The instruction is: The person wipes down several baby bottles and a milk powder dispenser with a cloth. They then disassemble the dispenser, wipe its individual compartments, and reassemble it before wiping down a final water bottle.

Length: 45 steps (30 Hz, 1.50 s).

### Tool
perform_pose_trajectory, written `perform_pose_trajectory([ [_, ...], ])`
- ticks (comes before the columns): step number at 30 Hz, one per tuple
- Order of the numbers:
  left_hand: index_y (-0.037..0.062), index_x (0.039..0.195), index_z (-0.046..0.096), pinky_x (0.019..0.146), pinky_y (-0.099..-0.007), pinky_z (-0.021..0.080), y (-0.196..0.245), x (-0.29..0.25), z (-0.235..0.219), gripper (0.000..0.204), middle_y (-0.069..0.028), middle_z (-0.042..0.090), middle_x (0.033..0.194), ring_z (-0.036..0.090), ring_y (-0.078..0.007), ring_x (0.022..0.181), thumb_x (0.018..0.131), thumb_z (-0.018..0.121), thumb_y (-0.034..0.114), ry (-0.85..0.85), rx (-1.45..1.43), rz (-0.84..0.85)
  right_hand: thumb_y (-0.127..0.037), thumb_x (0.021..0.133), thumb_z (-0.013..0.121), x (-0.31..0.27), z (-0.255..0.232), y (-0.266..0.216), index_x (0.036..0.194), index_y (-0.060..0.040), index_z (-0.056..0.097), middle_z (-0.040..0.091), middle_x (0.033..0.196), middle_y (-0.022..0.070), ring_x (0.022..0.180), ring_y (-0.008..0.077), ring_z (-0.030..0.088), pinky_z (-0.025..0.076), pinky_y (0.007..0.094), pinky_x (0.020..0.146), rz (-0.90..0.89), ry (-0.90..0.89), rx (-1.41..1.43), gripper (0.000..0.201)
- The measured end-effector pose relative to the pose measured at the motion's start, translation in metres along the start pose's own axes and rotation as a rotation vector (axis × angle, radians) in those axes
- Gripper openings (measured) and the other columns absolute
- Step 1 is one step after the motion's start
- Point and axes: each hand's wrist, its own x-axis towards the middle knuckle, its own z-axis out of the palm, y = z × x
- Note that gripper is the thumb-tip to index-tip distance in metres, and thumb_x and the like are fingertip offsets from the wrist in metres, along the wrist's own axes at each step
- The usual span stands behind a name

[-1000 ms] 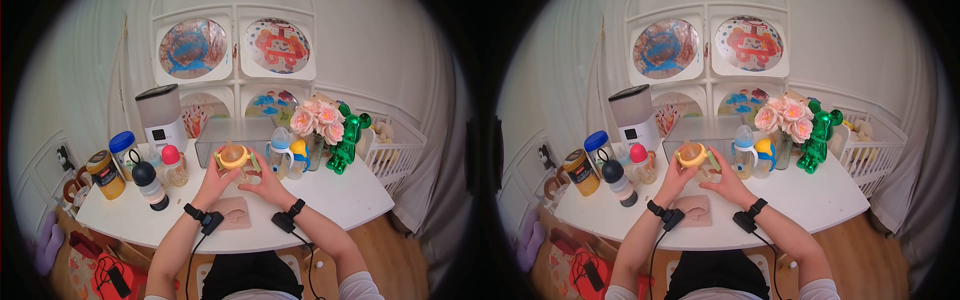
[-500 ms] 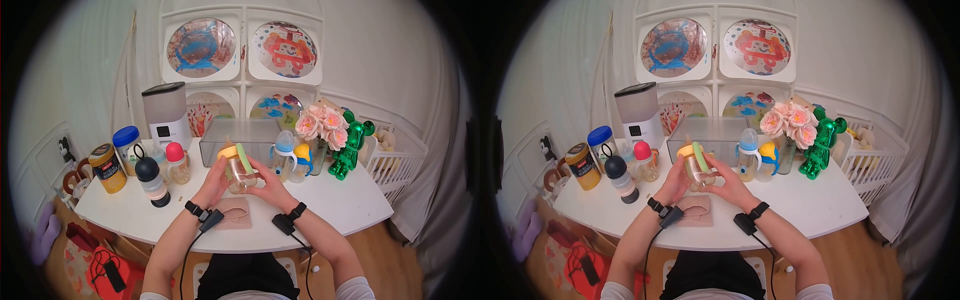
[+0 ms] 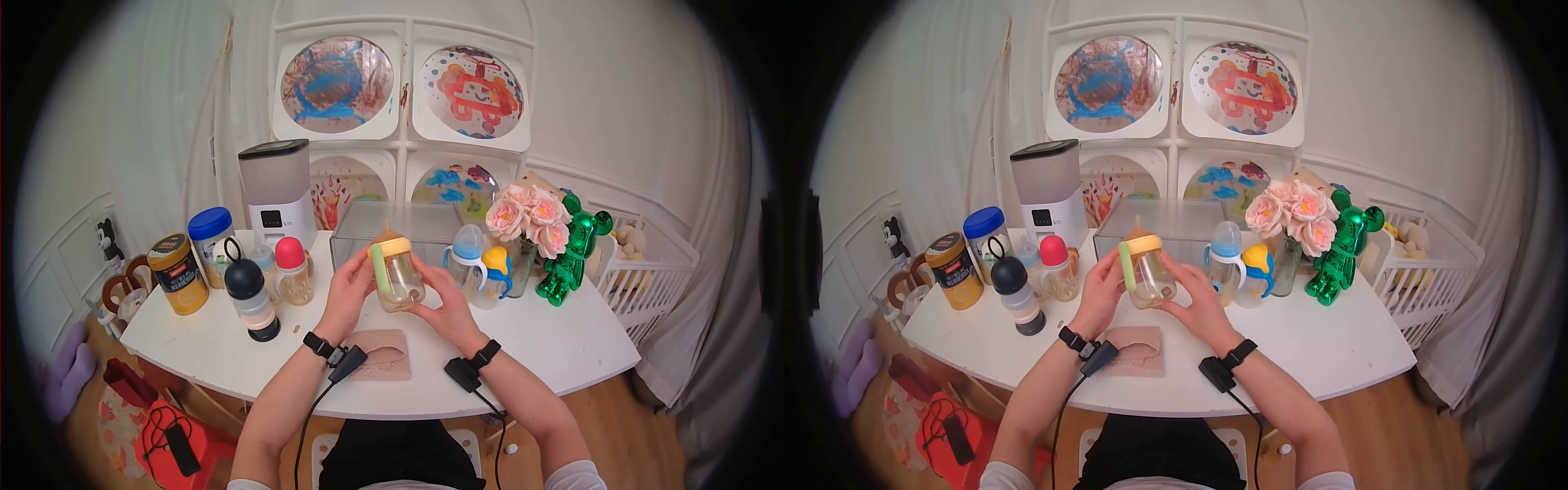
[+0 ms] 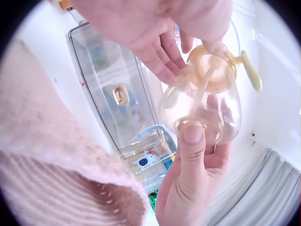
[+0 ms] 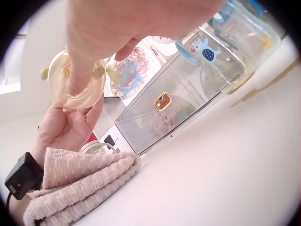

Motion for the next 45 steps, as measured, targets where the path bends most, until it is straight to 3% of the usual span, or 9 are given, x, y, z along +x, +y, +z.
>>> perform_pose_trajectory([
  [3, 0.0044, 0.155, 0.047, 0.12, -0.0414, 0.039, -0.009, 0.002, -0.01, 0.058, -0.0096, 0.059, 0.149, 0.055, -0.0201, 0.14, 0.114, 0.045, 0.046, -0.081, -0.288, -0.059, -0.008, 0.08, 0.089, 0.002, -0.001, -0.006, 0.158, -0.0137, 0.05, 0.058, 0.154, 0.0045, 0.135, 0.0277, 0.055, 0.047, 0.0384, 0.114, -0.088, 0.004, -0.115, 0.088],
  [4, 0.0044, 0.155, 0.047, 0.12, -0.0414, 0.039, -0.009, 0.001, -0.008, 0.058, -0.0096, 0.059, 0.149, 0.055, -0.0201, 0.14, 0.114, 0.045, 0.046, -0.081, -0.288, -0.058, -0.009, 0.079, 0.089, 0.004, -0.002, -0.01, 0.158, -0.0136, 0.05, 0.057, 0.155, 0.0037, 0.136, 0.0278, 0.055, 0.047, 0.0389, 0.115, -0.174, -0.012, -0.203, 0.088],
  [14, 0.0038, 0.156, 0.044, 0.121, -0.044, 0.039, -0.013, 0.0, -0.007, 0.063, -0.012, 0.056, 0.153, 0.054, -0.024, 0.142, 0.114, 0.04, 0.05, -0.1, -0.105, -0.04, -0.013, 0.078, 0.091, 0.003, -0.003, -0.013, 0.159, -0.0154, 0.048, 0.05, 0.161, 0.001, 0.146, 0.0311, 0.043, 0.04, 0.0442, 0.12, -0.123, 0.003, -0.189, 0.092],
  [22, 0.004, 0.164, 0.034, 0.123, -0.0464, 0.036, -0.002, 0.0, -0.003, 0.081, -0.0141, 0.051, 0.158, 0.049, -0.0261, 0.145, 0.111, 0.028, 0.064, -0.093, -0.003, 0.07, -0.012, 0.08, 0.09, 0.001, 0.001, 0.004, 0.161, -0.0188, 0.046, 0.047, 0.158, 0.0171, 0.145, 0.0359, 0.046, 0.045, 0.0449, 0.117, 0.009, 0.051, -0.129, 0.092],
  [29, 0.0043, 0.165, 0.032, 0.126, -0.0422, 0.03, -0.003, -0.002, 0.0, 0.083, -0.0113, 0.046, 0.161, 0.041, -0.0227, 0.15, 0.11, 0.027, 0.067, -0.15, 0.024, 0.048, -0.006, 0.08, 0.089, 0.0, -0.002, 0.002, 0.161, -0.0174, 0.046, 0.039, 0.163, 0.0161, 0.149, 0.0315, 0.044, 0.052, 0.0396, 0.114, 0.019, 0.032, -0.156, 0.092],
  [31, 0.0042, 0.164, 0.034, 0.126, -0.0418, 0.028, -0.003, 0.001, -0.004, 0.084, -0.0105, 0.045, 0.162, 0.04, -0.0222, 0.151, 0.11, 0.027, 0.068, -0.16, 0.028, 0.026, -0.017, 0.078, 0.092, 0.002, -0.003, -0.001, 0.159, -0.0198, 0.048, 0.044, 0.16, 0.0172, 0.147, 0.0374, 0.044, 0.039, 0.0504, 0.122, -0.026, 0.041, -0.188, 0.092],
  [37, 0.0042, 0.158, 0.042, 0.129, -0.0454, 0.026, -0.009, -0.002, -0.005, 0.087, -0.0094, 0.048, 0.159, 0.038, -0.0209, 0.152, 0.108, 0.025, 0.073, -0.154, -0.065, -0.065, -0.02, 0.076, 0.094, 0.004, -0.006, -0.017, 0.158, -0.0192, 0.049, 0.041, 0.164, 0.0173, 0.15, 0.0392, 0.04, 0.033, 0.0531, 0.126, -0.224, -0.031, -0.336, 0.094],
  [39, 0.0024, 0.156, 0.043, 0.12, -0.042, 0.041, -0.002, -0.007, 0.004, 0.077, -0.0131, 0.055, 0.15, 0.052, -0.0215, 0.14, 0.112, 0.032, 0.064, -0.07, -0.102, -0.056, -0.02, 0.075, 0.094, 0.003, -0.006, -0.007, 0.16, -0.0174, 0.045, 0.036, 0.167, 0.0184, 0.152, 0.0406, 0.037, 0.033, 0.053, 0.126, -0.273, -0.035, -0.333, 0.099],
  [45, 0.0022, 0.155, 0.043, 0.111, -0.0433, 0.052, -0.009, -0.002, -0.007, 0.077, -0.0148, 0.063, 0.142, 0.064, -0.0254, 0.129, 0.11, 0.036, 0.065, -0.081, 0.015, -0.092, -0.021, 0.071, 0.097, 0.004, -0.003, -0.011, 0.169, -0.0093, 0.017, 0.018, 0.175, 0.0226, 0.157, 0.0439, 0.026, 0.03, 0.0527, 0.127, -0.195, 0.046, -0.222, 0.127],
])
